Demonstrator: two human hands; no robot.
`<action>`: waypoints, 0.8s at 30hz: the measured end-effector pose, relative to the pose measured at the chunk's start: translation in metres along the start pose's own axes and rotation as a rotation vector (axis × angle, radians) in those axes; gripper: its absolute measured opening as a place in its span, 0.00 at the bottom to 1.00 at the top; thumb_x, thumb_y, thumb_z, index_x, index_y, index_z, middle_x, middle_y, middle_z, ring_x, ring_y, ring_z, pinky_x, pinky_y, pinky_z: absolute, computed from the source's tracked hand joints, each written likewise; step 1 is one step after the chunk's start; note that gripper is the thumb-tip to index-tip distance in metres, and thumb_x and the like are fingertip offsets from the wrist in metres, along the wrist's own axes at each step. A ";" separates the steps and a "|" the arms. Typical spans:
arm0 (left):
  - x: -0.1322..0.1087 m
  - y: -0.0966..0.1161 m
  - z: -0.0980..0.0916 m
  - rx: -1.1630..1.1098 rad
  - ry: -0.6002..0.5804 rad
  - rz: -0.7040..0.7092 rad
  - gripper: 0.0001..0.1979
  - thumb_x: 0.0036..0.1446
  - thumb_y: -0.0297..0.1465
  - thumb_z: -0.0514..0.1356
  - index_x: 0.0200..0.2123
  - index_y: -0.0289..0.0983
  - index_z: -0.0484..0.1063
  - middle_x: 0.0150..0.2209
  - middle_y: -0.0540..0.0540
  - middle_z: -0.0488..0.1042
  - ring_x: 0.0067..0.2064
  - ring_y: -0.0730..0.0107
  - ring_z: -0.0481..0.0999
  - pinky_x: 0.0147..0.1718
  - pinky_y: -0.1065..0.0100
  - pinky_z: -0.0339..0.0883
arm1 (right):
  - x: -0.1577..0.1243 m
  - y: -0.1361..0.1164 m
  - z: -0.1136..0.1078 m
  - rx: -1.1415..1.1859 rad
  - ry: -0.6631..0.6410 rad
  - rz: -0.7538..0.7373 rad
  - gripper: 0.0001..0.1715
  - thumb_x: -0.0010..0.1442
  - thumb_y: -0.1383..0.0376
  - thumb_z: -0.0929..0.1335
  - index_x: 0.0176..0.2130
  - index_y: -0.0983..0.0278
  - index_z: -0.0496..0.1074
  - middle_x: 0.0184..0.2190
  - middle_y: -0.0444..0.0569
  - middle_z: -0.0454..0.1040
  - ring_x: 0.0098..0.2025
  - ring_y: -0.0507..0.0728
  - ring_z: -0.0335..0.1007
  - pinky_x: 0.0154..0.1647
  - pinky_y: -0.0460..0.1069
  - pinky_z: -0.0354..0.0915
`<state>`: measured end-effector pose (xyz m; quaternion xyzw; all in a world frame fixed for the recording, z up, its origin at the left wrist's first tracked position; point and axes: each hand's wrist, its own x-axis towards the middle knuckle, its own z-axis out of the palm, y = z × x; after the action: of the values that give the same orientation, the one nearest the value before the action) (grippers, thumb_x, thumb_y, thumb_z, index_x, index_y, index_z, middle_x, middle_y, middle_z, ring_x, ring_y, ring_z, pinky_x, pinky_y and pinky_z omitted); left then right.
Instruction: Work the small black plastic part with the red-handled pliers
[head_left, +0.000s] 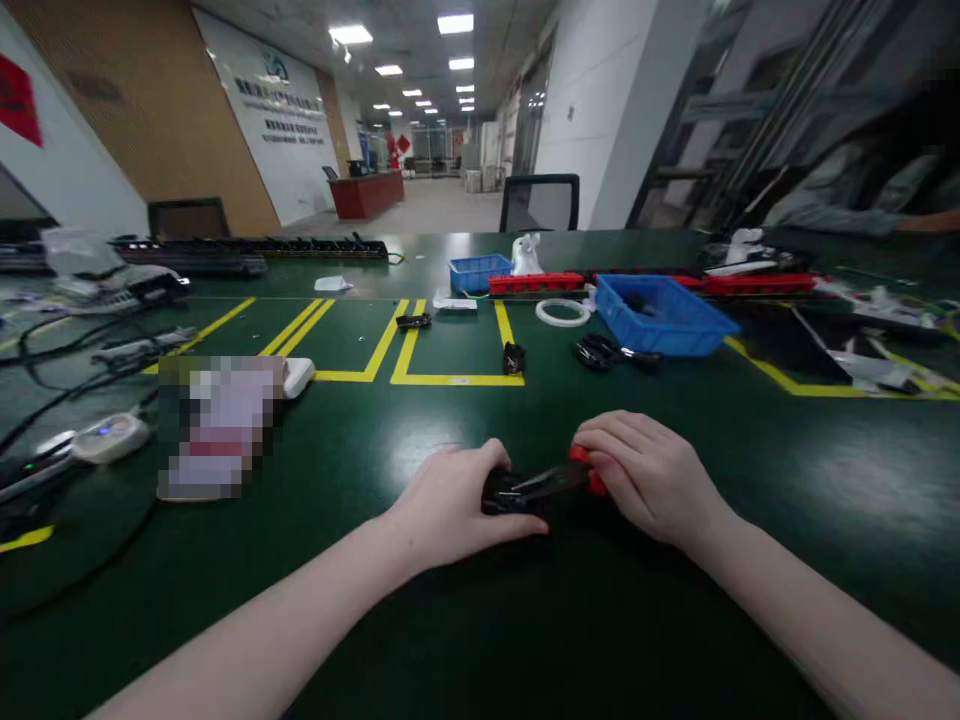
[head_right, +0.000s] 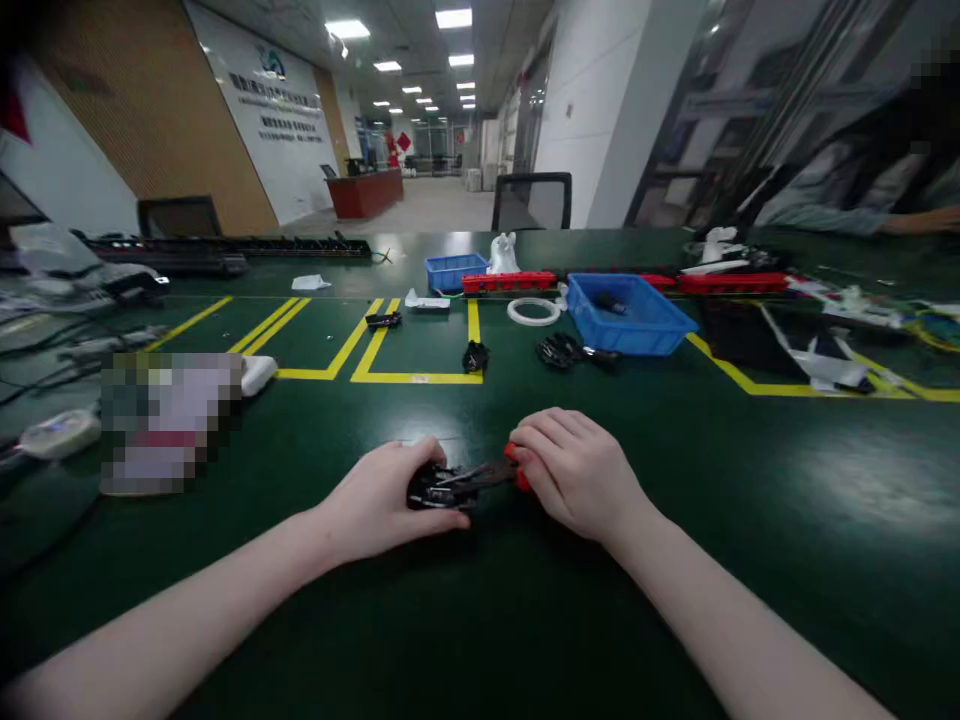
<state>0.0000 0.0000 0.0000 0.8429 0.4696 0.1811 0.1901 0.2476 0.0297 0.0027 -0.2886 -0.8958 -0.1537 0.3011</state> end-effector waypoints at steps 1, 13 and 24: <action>0.000 0.000 0.000 0.021 -0.012 0.009 0.25 0.52 0.56 0.61 0.37 0.40 0.67 0.31 0.50 0.74 0.32 0.63 0.72 0.28 0.69 0.54 | 0.000 -0.001 0.000 -0.005 0.003 0.008 0.12 0.66 0.69 0.59 0.38 0.65 0.70 0.36 0.52 0.77 0.38 0.58 0.72 0.40 0.53 0.68; -0.002 0.003 -0.003 0.187 -0.098 0.068 0.31 0.55 0.62 0.50 0.30 0.39 0.65 0.25 0.51 0.72 0.26 0.66 0.70 0.27 0.68 0.51 | 0.001 -0.004 -0.001 -0.002 -0.007 0.009 0.12 0.65 0.68 0.60 0.37 0.65 0.73 0.35 0.53 0.77 0.36 0.57 0.73 0.37 0.52 0.69; -0.002 0.002 -0.003 0.198 -0.082 0.070 0.27 0.57 0.59 0.53 0.31 0.39 0.64 0.26 0.51 0.72 0.27 0.65 0.72 0.27 0.68 0.53 | 0.001 -0.005 0.001 -0.005 0.002 -0.023 0.10 0.63 0.69 0.62 0.37 0.67 0.73 0.33 0.53 0.78 0.35 0.56 0.74 0.37 0.52 0.70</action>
<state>-0.0007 -0.0018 0.0028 0.8802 0.4472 0.1059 0.1185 0.2441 0.0268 0.0020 -0.2790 -0.8984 -0.1595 0.2995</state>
